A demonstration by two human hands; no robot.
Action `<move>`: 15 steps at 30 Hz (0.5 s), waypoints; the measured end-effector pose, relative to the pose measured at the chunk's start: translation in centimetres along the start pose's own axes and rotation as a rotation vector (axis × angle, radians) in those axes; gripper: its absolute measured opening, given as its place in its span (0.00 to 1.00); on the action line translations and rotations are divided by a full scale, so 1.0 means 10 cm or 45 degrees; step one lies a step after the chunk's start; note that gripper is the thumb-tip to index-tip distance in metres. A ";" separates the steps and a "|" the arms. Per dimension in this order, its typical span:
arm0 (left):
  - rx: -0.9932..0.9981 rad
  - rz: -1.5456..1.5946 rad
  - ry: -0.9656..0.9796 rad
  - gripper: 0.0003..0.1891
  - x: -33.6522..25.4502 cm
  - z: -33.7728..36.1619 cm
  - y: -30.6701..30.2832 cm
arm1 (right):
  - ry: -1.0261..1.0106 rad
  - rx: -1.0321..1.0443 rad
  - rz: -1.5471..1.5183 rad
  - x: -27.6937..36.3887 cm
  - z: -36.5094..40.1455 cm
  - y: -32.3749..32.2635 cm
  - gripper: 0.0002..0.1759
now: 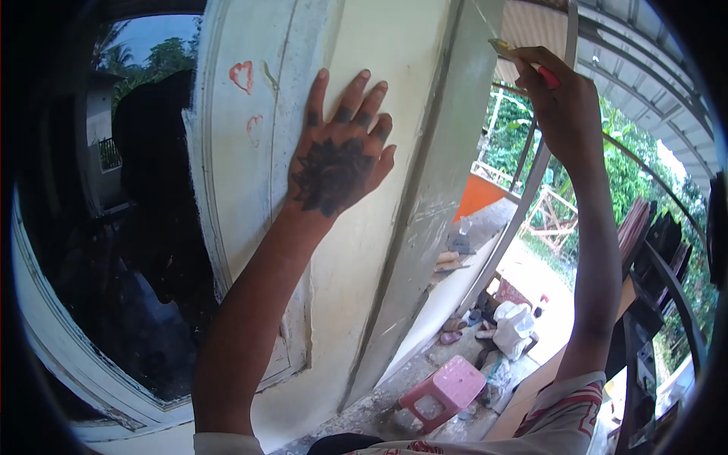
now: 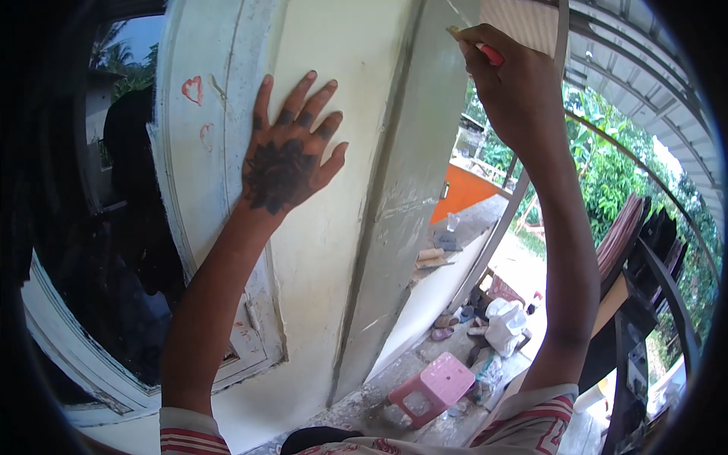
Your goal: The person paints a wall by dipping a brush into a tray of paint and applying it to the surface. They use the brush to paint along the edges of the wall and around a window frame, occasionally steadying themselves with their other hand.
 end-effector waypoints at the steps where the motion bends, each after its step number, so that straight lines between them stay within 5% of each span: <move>1: -0.018 -0.005 0.004 0.17 -0.01 0.00 -0.01 | 0.080 0.049 -0.016 -0.07 0.19 -0.04 0.11; 4: -0.079 -0.007 0.015 0.17 -0.03 -0.01 -0.04 | 0.263 0.143 -0.004 -0.25 0.88 -0.19 0.11; 8: -0.096 -0.081 0.032 0.17 -0.06 0.00 -0.04 | 0.848 0.312 0.017 -0.83 2.16 -0.34 0.13; 10: -0.161 -0.150 0.063 0.17 -0.14 -0.01 -0.08 | 1.002 0.321 0.058 -1.37 3.19 -0.40 0.14; 15: -0.060 -0.389 0.109 0.16 -0.06 0.00 0.09 | 1.959 0.297 0.041 -1.88 6.10 -1.00 0.14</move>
Point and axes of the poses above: each hand's wrist, its own z-axis away from the middle knuckle, its own y-axis out of the palm, x = y × z, the point moved 9 cm from there along -z, towards the middle knuckle, and after that the axes turned 9 degrees about y, right-handed, at the moved point
